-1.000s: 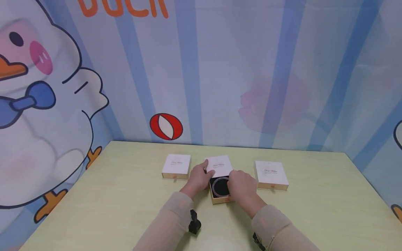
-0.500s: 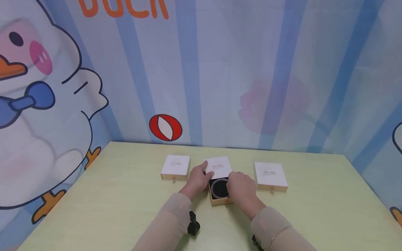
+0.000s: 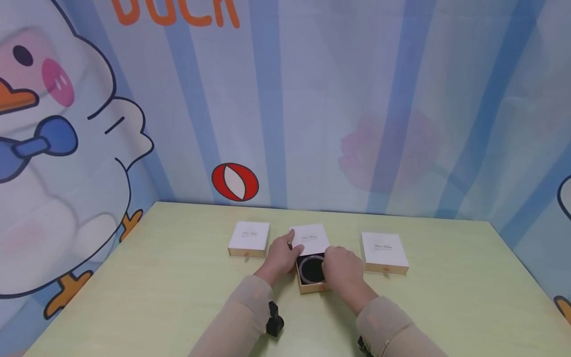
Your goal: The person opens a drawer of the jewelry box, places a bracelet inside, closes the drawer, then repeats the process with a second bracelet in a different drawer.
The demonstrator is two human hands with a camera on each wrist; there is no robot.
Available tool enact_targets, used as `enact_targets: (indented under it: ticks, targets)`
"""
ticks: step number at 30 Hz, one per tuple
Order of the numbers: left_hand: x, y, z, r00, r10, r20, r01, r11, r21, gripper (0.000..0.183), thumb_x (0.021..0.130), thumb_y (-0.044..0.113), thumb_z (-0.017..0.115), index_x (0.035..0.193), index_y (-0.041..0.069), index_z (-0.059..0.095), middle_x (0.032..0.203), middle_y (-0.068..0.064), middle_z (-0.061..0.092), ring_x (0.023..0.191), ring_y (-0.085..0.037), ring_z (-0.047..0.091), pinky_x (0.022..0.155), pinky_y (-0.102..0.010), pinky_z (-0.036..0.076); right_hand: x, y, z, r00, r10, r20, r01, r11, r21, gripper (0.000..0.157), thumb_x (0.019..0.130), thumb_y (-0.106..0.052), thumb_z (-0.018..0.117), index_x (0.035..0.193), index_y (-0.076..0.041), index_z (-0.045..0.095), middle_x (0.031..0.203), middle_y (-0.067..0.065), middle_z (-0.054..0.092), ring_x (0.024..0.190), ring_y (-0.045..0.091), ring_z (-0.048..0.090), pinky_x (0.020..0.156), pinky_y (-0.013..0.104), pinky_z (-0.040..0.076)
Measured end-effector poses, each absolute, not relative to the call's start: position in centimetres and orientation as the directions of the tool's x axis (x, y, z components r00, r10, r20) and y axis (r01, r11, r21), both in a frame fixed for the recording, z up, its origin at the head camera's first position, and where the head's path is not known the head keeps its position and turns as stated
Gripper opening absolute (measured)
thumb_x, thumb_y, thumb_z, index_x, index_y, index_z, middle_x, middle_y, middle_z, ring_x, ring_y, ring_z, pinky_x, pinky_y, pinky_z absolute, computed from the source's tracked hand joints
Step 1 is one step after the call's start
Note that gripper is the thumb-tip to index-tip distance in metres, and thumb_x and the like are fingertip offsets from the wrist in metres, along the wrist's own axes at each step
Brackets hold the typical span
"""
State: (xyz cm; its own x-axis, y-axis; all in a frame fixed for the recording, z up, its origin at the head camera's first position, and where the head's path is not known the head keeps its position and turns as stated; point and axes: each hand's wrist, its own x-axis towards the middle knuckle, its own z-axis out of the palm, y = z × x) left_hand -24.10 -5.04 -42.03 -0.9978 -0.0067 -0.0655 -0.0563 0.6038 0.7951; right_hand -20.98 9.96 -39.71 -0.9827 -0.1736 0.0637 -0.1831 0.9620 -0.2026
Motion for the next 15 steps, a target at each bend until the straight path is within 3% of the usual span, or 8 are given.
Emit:
enact_targets:
  ticks: [15]
  targets:
    - [-24.10, -5.11, -42.00, -0.998, -0.009, -0.066, -0.059, 0.596, 0.800, 0.055, 0.096, 0.020, 0.054, 0.145, 0.004, 0.034, 0.149, -0.013, 0.039, 0.137, -0.028, 0.036, 0.111, -0.040, 0.033, -21.07, 10.00, -40.07, -0.983, -0.175, 0.061, -0.184, 0.962, -0.201, 0.017, 0.087, -0.014, 0.059, 0.074, -0.003, 0.062, 0.068, 0.008, 0.060, 0.056, 0.019, 0.050, 0.047, 0.033, 0.041]
